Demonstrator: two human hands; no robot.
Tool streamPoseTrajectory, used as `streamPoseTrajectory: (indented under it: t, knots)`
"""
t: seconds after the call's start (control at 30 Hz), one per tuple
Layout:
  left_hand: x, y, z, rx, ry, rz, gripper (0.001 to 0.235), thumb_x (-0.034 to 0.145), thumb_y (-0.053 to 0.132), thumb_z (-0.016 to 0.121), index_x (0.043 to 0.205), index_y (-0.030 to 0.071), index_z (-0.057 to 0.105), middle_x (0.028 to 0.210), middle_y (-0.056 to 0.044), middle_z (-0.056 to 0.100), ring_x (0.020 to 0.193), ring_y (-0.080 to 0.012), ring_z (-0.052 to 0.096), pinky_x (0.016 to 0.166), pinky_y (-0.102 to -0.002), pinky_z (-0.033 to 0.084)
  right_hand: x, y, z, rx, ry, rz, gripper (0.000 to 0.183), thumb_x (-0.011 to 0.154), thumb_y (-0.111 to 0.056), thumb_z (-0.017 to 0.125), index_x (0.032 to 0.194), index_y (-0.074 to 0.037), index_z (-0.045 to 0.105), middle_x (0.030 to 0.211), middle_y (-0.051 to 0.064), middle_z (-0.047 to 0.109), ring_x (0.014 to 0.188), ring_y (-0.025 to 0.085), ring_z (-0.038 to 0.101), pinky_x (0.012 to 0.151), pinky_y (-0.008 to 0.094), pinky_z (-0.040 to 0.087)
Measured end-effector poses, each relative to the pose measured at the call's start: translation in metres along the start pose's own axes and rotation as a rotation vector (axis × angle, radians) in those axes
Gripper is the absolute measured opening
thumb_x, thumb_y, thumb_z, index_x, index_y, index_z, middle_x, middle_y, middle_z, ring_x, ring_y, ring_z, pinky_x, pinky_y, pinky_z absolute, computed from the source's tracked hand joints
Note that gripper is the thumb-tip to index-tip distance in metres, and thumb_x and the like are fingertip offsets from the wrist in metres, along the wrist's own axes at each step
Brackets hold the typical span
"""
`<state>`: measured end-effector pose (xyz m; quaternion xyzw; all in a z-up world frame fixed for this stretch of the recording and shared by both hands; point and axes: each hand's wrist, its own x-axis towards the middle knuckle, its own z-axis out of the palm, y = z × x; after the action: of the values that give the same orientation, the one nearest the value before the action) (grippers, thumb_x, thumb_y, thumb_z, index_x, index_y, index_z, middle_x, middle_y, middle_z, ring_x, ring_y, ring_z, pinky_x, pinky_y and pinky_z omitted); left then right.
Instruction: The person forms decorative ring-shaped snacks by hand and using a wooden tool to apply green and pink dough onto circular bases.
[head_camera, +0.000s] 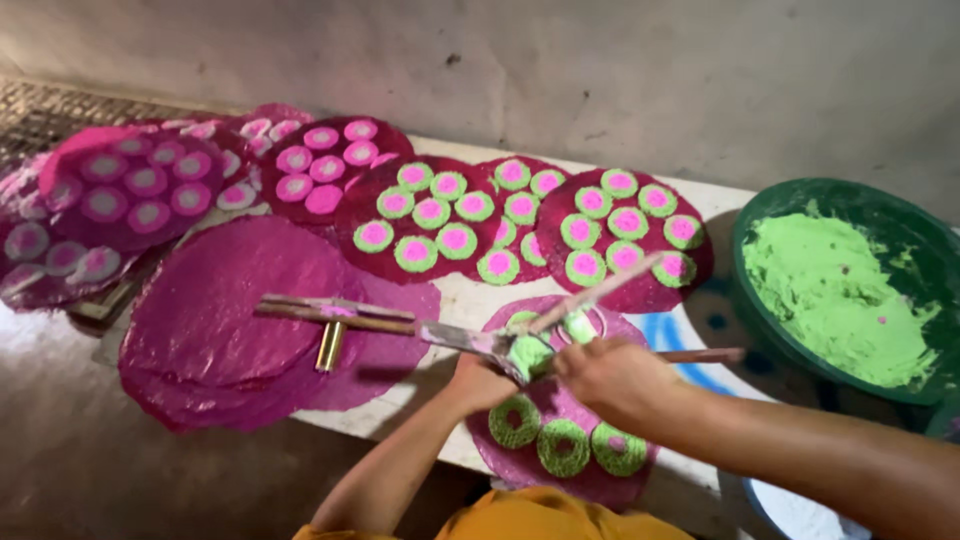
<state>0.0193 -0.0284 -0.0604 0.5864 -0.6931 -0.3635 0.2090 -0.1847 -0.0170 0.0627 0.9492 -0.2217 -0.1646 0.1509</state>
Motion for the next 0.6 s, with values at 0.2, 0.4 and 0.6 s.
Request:
streamPoseTrajectory:
  t: [0.2,0.4,0.6]
  knots:
    - [-0.007,-0.024,-0.029,0.25,0.393,0.349,0.044,0.09,0.035,0.069,0.13,0.016,0.062,0.126,-0.011,0.067,0.107,-0.0227,0.068,0.094,-0.036,0.056,-0.042,0.04,-0.058,0.149,-0.21,0.288,0.032,0.094,-0.014,0.052,0.126,-0.012,0.058,0.103,0.007,0.068,0.08,0.023,0.074,0.057,0.039,0.059]
    - [-0.008,0.002,-0.007,0.246,0.306,0.329,0.052,0.089,0.033,0.065,0.137,0.014,0.057,0.124,-0.013,0.065,0.104,-0.0264,0.067,0.087,-0.04,0.056,0.021,-0.006,-0.017,0.074,0.011,0.122,0.024,0.093,-0.011,0.055,0.114,-0.002,0.061,0.091,0.012,0.068,0.073,0.024,0.072,0.051,0.036,0.057]
    - [-0.003,-0.014,-0.028,0.131,0.117,-0.238,0.041,0.093,0.025,0.058,0.133,0.024,0.06,0.116,-0.009,0.069,0.097,-0.0246,0.07,0.081,-0.04,0.063,-0.038,0.021,-0.003,0.212,-0.153,0.317,0.02,0.105,-0.015,0.049,0.12,-0.011,0.061,0.082,0.005,0.069,0.07,0.021,0.073,0.054,0.037,0.057]
